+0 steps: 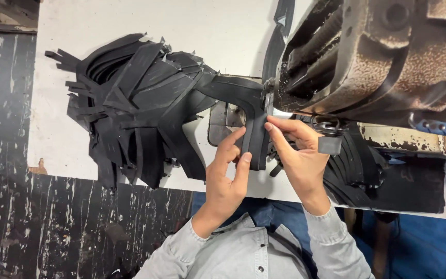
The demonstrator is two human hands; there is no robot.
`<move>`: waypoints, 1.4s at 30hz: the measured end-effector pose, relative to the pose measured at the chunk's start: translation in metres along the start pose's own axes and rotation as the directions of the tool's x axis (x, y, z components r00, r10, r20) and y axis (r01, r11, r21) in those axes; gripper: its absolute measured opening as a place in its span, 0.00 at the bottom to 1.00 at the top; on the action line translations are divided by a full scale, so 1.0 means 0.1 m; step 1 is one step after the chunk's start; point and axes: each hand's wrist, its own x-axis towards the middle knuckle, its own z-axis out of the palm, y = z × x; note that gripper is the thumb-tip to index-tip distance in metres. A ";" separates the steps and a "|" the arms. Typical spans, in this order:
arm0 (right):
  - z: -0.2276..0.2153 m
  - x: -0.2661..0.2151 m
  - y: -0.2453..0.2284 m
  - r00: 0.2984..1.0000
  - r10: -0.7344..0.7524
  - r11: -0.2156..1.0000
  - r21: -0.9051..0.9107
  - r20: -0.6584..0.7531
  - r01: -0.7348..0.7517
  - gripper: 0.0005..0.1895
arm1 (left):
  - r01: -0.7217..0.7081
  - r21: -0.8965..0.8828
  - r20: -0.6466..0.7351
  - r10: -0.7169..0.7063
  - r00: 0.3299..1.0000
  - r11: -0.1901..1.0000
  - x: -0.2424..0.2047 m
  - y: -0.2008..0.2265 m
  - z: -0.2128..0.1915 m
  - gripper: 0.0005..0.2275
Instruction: The person sews black straps using an industrial sewing machine, guiding the material through the needle area. They periodically reach down to the floor to gather more straps from a large pile and place them on the table to continue sewing.
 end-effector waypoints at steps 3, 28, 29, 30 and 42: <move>-0.02 0.01 0.04 1.000 0.011 1.000 0.019 0.006 -0.011 0.09 | 0.040 0.075 0.029 -0.042 0.999 0.996 0.03 0.07 0.00 0.21; -0.18 0.11 -0.08 0.996 0.061 0.997 0.057 -0.060 -0.058 0.07 | 0.089 -0.484 0.084 -0.054 0.995 0.870 0.76 0.24 0.29 0.14; -0.21 0.13 -0.06 0.994 0.059 0.998 0.005 -0.096 -0.059 0.05 | 0.116 -0.476 0.072 -0.093 0.993 0.872 0.74 0.29 0.31 0.12; -0.28 0.15 0.05 0.993 0.061 0.998 0.006 -0.097 -0.061 0.05 | 0.118 -0.474 0.073 -0.094 0.993 0.873 0.76 0.27 0.30 0.12; -1.17 0.65 0.95 0.882 -0.372 0.648 -0.600 0.290 0.470 0.14 | 0.049 -0.266 0.391 0.062 0.918 0.963 1.13 0.26 0.16 0.09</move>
